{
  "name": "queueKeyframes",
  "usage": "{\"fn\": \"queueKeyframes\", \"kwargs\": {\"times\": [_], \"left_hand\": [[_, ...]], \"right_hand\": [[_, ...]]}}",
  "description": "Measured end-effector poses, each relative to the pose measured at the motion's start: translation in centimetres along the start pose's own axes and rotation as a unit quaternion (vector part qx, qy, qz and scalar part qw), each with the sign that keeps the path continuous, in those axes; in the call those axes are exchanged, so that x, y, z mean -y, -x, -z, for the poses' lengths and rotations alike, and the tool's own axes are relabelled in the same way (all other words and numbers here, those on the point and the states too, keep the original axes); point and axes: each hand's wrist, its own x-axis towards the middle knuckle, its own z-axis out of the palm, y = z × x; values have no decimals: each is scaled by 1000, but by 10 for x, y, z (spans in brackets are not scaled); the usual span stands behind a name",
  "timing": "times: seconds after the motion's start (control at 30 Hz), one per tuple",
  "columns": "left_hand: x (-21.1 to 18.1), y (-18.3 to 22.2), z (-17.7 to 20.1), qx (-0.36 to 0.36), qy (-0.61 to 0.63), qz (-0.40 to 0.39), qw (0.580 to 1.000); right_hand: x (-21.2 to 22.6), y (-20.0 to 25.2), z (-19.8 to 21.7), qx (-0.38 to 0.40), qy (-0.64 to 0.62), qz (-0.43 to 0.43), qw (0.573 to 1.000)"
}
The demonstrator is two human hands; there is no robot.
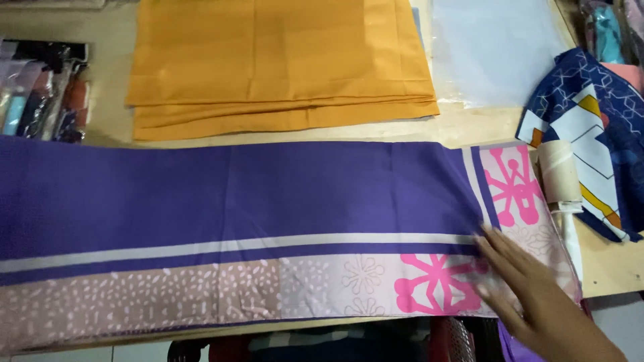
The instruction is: Unfolding a piece of fabric and cleaning it with a lint roller on a work table.
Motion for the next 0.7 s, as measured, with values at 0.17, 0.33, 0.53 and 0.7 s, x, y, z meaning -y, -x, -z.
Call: {"fn": "queueKeyframes", "kwargs": {"times": [0.17, 0.33, 0.53, 0.7], "left_hand": [[-53, -14, -83, -2, -3, 22, 1000], [-52, -31, -160, 119, 76, -107, 984], [-35, -43, -161, 130, 82, 46, 987], [-47, -98, -164, 44, 87, 76, 992]], "right_hand": [[27, -85, -2, -7, -40, 22, 999], [-13, -116, -17, -34, 99, -46, 993], [-37, -112, -15, -89, 34, -74, 993], [-51, -140, 4, -143, -9, -42, 989]]}}
